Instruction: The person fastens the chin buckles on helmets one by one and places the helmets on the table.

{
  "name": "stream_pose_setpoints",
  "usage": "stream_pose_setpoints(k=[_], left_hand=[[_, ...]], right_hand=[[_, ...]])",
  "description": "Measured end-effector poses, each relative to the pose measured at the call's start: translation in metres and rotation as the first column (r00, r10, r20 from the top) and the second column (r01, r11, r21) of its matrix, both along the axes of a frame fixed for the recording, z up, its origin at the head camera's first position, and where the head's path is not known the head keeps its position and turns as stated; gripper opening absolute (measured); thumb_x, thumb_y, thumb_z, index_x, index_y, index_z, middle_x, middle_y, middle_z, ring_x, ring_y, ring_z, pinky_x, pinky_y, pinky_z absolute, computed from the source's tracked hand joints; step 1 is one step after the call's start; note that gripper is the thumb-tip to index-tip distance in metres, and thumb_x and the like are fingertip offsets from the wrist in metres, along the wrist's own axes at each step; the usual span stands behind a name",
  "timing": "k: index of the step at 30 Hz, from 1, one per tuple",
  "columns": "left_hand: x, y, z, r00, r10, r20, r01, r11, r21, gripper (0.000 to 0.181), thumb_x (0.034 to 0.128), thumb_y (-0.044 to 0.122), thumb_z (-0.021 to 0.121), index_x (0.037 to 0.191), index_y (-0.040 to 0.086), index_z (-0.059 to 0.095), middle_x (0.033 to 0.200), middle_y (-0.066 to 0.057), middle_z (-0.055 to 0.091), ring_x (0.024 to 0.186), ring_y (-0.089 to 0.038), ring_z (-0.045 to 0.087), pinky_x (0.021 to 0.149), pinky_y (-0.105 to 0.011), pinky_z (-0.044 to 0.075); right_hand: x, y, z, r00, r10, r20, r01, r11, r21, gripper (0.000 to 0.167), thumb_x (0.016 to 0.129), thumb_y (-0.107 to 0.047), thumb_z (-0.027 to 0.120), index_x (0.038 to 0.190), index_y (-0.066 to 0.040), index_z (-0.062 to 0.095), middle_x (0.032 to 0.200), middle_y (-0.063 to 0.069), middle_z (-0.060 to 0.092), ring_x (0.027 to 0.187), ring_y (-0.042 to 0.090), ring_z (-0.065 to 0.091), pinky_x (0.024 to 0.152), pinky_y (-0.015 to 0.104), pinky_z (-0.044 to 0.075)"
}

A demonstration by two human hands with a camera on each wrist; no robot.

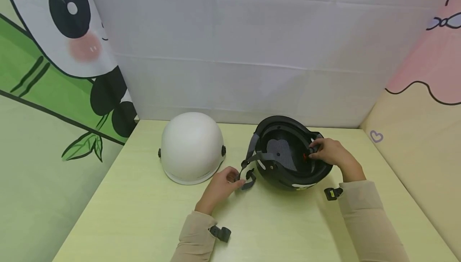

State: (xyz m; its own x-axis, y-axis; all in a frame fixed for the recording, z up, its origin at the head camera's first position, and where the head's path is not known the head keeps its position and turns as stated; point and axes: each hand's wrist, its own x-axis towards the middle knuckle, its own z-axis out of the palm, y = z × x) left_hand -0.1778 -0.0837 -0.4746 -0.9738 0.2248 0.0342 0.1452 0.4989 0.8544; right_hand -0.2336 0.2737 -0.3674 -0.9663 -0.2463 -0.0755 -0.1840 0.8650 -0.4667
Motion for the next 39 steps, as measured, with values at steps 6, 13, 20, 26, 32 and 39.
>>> stream_pose_setpoints(k=[6,13,20,26,32,39], left_hand=[[-0.001,0.0,-0.003,1.0,-0.009,0.003,0.009,1.0,-0.008,0.034,0.0867,0.036,0.074,0.108,0.012,0.064,0.096,0.003,0.062,0.091,-0.017,0.06,0.074,-0.037,0.048],[-0.001,0.0,-0.005,0.999,-0.015,0.03,0.015,1.0,-0.001,0.042,0.0873,0.043,0.072,0.114,0.011,0.064,0.099,0.003,0.064,0.091,-0.016,0.061,0.072,-0.036,0.049],[-0.007,0.0,-0.008,0.999,0.0,0.052,-0.001,1.0,0.023,0.047,0.0927,0.052,0.061,0.116,0.01,0.063,0.101,0.003,0.064,0.094,-0.017,0.061,0.077,-0.038,0.049],[-0.022,0.003,-0.013,0.998,0.018,0.055,-0.021,0.999,0.041,0.035,0.101,0.041,0.052,0.115,0.01,0.063,0.103,-0.001,0.065,0.093,-0.018,0.061,0.085,-0.043,0.047],[-0.033,0.009,-0.017,1.0,0.007,0.021,-0.007,1.0,0.017,0.032,0.0987,0.032,0.059,0.117,0.006,0.062,0.104,-0.005,0.065,0.098,-0.023,0.062,0.086,-0.043,0.048],[-0.043,0.017,-0.029,0.999,-0.009,-0.043,0.013,0.996,0.093,0.035,0.0946,0.022,0.066,0.123,0.003,0.06,0.1,-0.004,0.064,0.091,-0.019,0.063,0.081,-0.038,0.05]], right_hand=[[0.0,0.0,0.0,1.0,0.002,-0.002,-0.002,1.0,-0.001,0.035,0.086,-0.016,0.073,0.111,0.006,0.064,0.08,0.008,0.062,0.072,0.022,0.058,0.064,0.038,0.048],[0.0,0.0,0.0,1.0,0.003,0.001,-0.003,1.0,-0.007,0.034,0.086,-0.015,0.072,0.111,0.006,0.064,0.079,0.007,0.061,0.071,0.021,0.058,0.064,0.038,0.048],[0.0,0.001,-0.001,1.0,0.002,-0.001,-0.002,1.0,-0.008,0.034,0.086,-0.015,0.073,0.111,0.006,0.064,0.078,0.006,0.061,0.07,0.021,0.057,0.063,0.037,0.047],[0.0,0.001,0.0,1.0,-0.004,0.001,0.004,1.0,-0.01,0.033,0.086,-0.015,0.073,0.111,0.005,0.064,0.079,0.007,0.061,0.071,0.021,0.057,0.064,0.038,0.047],[0.0,0.001,0.0,1.0,0.011,-0.011,-0.011,1.0,0.003,0.033,0.086,-0.015,0.072,0.111,0.006,0.065,0.079,0.006,0.061,0.072,0.022,0.058,0.065,0.039,0.047],[0.0,0.001,0.0,1.0,0.004,-0.011,-0.004,1.0,0.001,0.033,0.085,-0.015,0.073,0.111,0.005,0.065,0.079,0.007,0.061,0.072,0.022,0.057,0.065,0.039,0.047]])
